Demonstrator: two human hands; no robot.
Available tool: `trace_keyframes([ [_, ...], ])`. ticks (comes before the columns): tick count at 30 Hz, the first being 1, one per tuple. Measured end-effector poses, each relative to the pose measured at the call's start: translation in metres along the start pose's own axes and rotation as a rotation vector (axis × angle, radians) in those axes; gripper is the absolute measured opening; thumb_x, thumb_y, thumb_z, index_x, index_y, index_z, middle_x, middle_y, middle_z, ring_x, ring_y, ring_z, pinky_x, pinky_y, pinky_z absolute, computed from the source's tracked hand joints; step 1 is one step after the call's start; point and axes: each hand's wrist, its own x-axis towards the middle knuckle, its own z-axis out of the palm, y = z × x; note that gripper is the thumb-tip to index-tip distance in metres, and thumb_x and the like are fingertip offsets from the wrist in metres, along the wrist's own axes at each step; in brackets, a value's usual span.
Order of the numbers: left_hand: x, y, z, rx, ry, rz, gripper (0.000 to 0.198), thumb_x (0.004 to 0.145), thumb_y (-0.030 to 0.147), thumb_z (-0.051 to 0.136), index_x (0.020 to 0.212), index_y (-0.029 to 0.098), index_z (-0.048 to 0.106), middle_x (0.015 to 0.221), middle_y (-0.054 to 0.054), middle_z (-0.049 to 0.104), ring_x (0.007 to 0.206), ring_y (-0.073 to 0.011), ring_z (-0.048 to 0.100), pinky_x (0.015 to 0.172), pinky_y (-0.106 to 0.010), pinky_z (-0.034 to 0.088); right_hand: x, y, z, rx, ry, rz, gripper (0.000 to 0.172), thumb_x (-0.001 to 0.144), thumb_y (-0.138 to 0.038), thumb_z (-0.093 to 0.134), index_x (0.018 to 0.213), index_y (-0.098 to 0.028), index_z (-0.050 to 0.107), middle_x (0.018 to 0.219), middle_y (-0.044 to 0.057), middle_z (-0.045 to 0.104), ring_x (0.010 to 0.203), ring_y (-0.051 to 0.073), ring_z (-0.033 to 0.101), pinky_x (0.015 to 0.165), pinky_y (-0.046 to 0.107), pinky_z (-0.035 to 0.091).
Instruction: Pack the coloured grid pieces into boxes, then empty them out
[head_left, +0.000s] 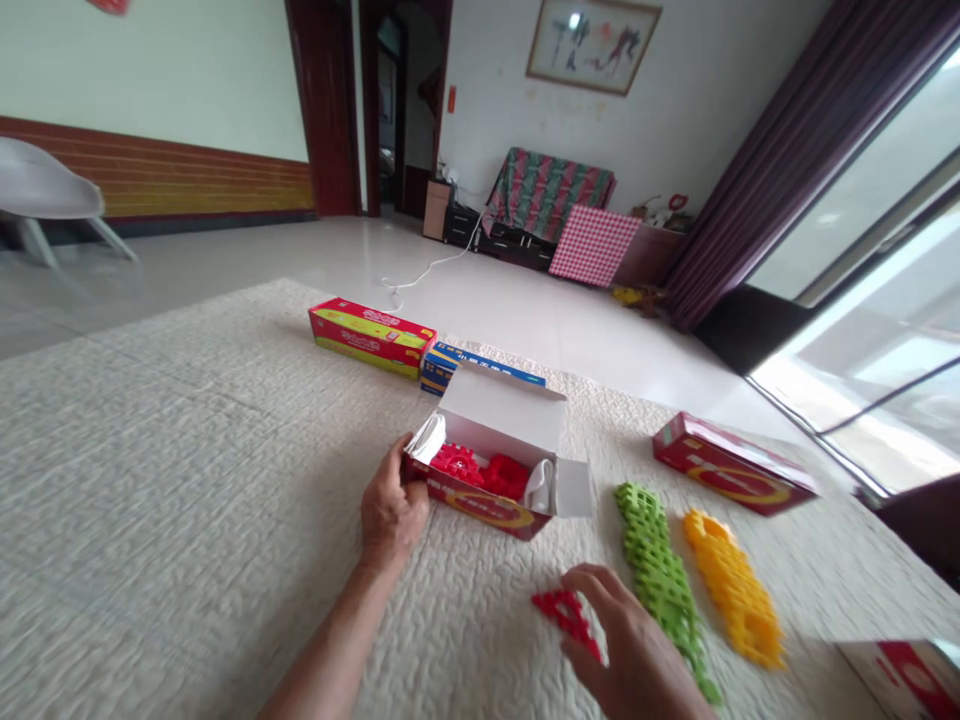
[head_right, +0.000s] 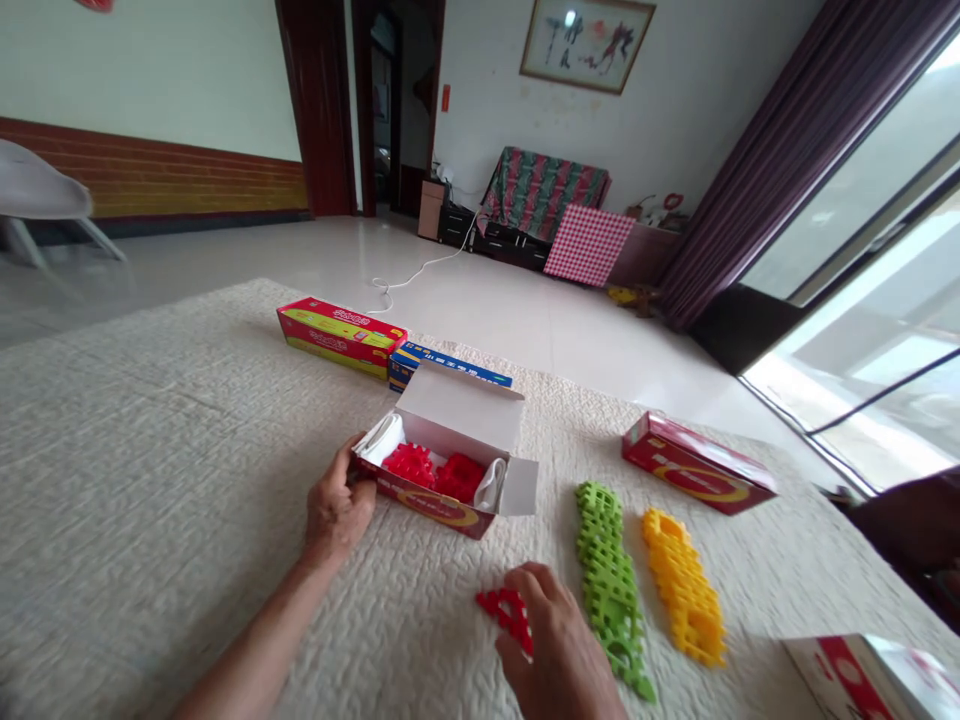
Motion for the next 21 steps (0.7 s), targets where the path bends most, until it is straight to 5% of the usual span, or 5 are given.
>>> trace_keyframes([
  [5,0.000,-0.001,0.000,0.010,0.003,-0.001,0.060,0.070,0.013,0.049,0.130,0.019,0.057,0.116,-0.007,0.072,0.108,-0.0238,0.068,0.098,-0.034,0.051,-0.004,0.003,0.022,0.022,0.002,0.032,0.032,0.075,-0.014,0.054,0.101,-0.028,0.066,0.109,0.006,0.067,0.096,0.022,0.068,0.084,0.034,0.056],
  [11,-0.001,0.003,-0.001,0.061,0.025,-0.012,0.072,0.071,0.012,0.050,0.143,0.016,0.045,0.119,-0.011,0.071,0.109,-0.0273,0.068,0.095,-0.037,0.053,0.005,-0.025,-0.003,0.133,0.095,-0.094,0.022,0.083,-0.022,0.053,0.101,-0.026,0.065,0.099,0.006,0.067,0.080,0.018,0.069,0.069,0.028,0.056],
  [16,-0.003,0.004,-0.001,0.031,0.030,0.054,0.078,0.069,0.012,0.051,0.146,0.013,0.040,0.124,-0.013,0.068,0.115,-0.0282,0.065,0.098,-0.038,0.052,0.071,-0.067,-0.039,0.121,0.218,-0.220,0.022,0.086,-0.022,0.054,0.107,-0.023,0.062,0.111,0.010,0.065,0.095,0.022,0.067,0.080,0.035,0.055],
  [21,-0.003,0.005,0.001,0.018,0.020,0.024,0.076,0.070,0.011,0.050,0.146,0.015,0.040,0.127,-0.011,0.067,0.117,-0.0268,0.064,0.099,-0.037,0.051,0.141,-0.077,-0.038,0.016,0.141,-0.202,0.021,0.078,-0.014,0.057,0.098,-0.016,0.065,0.102,0.011,0.065,0.087,0.022,0.065,0.080,0.039,0.053],
])
